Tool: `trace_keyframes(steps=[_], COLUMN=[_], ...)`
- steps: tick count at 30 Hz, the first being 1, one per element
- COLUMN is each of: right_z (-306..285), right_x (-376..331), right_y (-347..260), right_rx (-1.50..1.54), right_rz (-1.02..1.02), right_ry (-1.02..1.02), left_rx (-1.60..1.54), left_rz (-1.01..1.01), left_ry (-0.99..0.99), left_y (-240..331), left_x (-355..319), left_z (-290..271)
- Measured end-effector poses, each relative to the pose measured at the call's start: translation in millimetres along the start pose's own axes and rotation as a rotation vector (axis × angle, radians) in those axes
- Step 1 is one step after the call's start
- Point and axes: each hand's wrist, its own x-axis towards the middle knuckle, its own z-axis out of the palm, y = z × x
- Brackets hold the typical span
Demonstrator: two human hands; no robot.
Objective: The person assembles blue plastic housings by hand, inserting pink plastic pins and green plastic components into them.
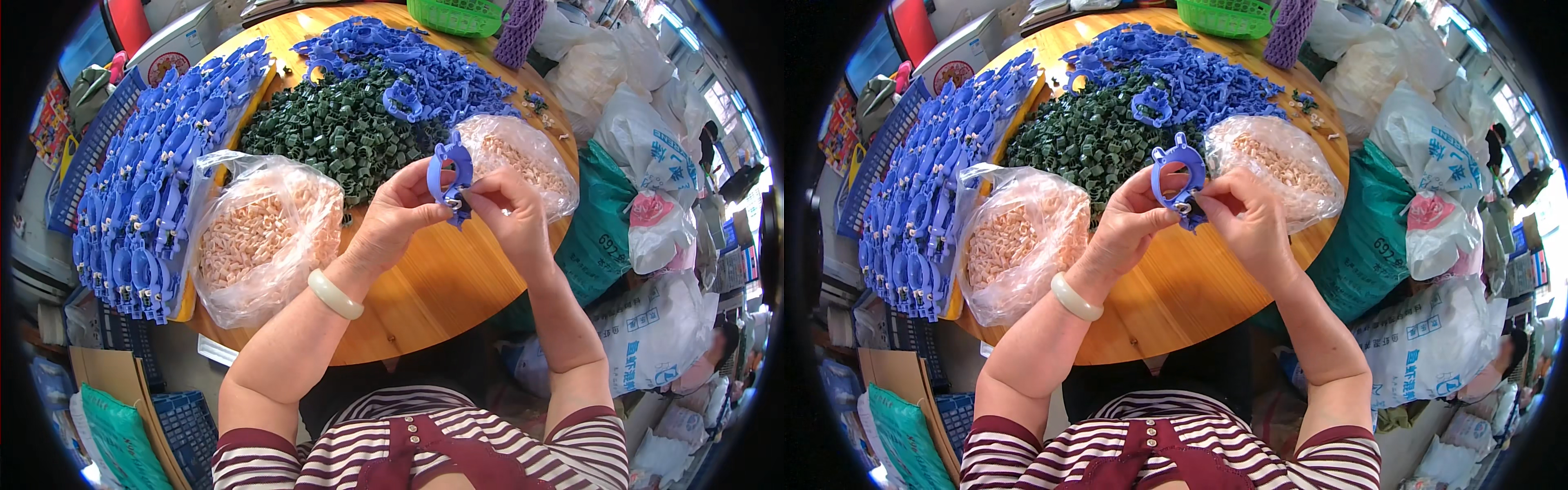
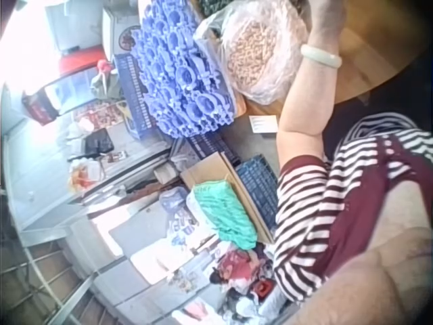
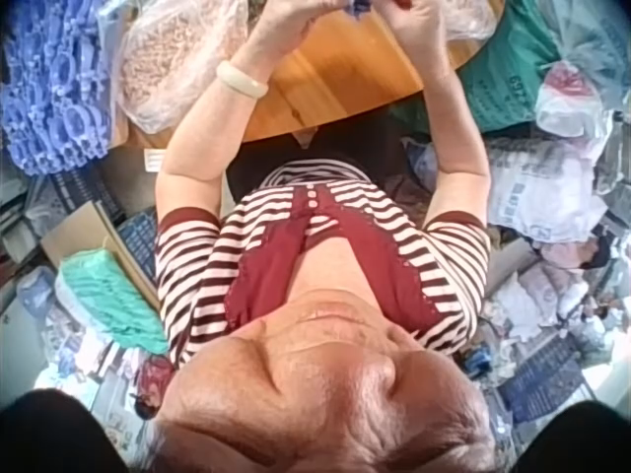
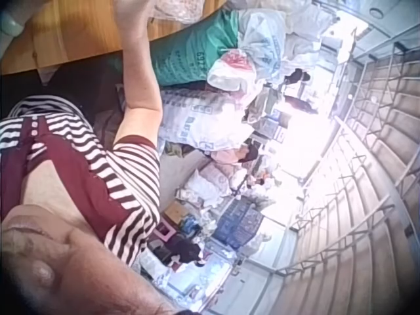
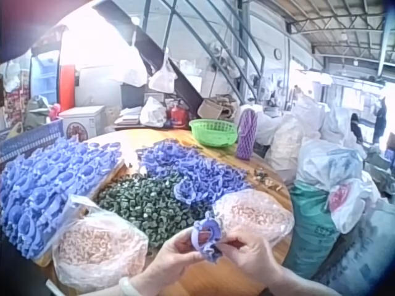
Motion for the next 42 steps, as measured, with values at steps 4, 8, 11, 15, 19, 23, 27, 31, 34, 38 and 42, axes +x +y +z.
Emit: trace_keyframes(steps=[4, 8, 11, 15, 19, 23, 27, 31, 34, 38, 42], right_z=[1.4, 6.1, 9.0, 9.3, -1.0, -3.0, -8.5, -2.2, 2.3, 7.8, 5.6], right_x=[-0.5, -3.9, -6.2, -7.1, -2.6, -1.2, 2.2, -5.1, -9.9, -10.6, -11.2], right_y=[4.0, -7.0, -6.7, -1.2, -3.3, -4.9, -5.3, -3.8, -9.0, -7.3, -8.2], right_rx=[0.085, 0.086, 0.164, 0.077, -0.113, -0.143, -0.240, -0.046, 0.077, 0.161, 0.186], right_rz=[0.080, 0.156, 0.261, 0.134, -0.073, -0.090, -0.239, -0.003, 0.204, 0.245, 0.265], right_ry=[-0.007, 0.018, 0.055, 0.057, -0.023, -0.029, -0.075, -0.006, 0.026, 0.064, 0.057], left_rx=[0.019, 0.013, 0.031, 0.042, 0.011, -0.005, -0.005, 0.019, 0.050, 0.081, 0.049], left_rz=[-0.001, 0.005, 0.015, 0.019, 0.013, 0.002, -0.007, 0.007, 0.015, 0.028, 0.021], left_ry=[-0.002, 0.002, 0.002, 0.010, 0.004, -0.001, -0.016, -0.018, -0.024, -0.006, -0.011], left_y=[1.1, 2.2, 1.9, 0.6, -1.3, -1.8, -0.5, -0.5, -0.8, -1.8, -0.8], left_x=[-0.6, -1.5, -2.2, -2.1, -1.2, -2.1, -1.8, -1.8, -2.2, -3.3, -3.5], left_z=[2.5, 3.8, 4.2, 3.4, 0.1, -1.4, 0.7, 2.9, 4.5, 3.7, 4.6])
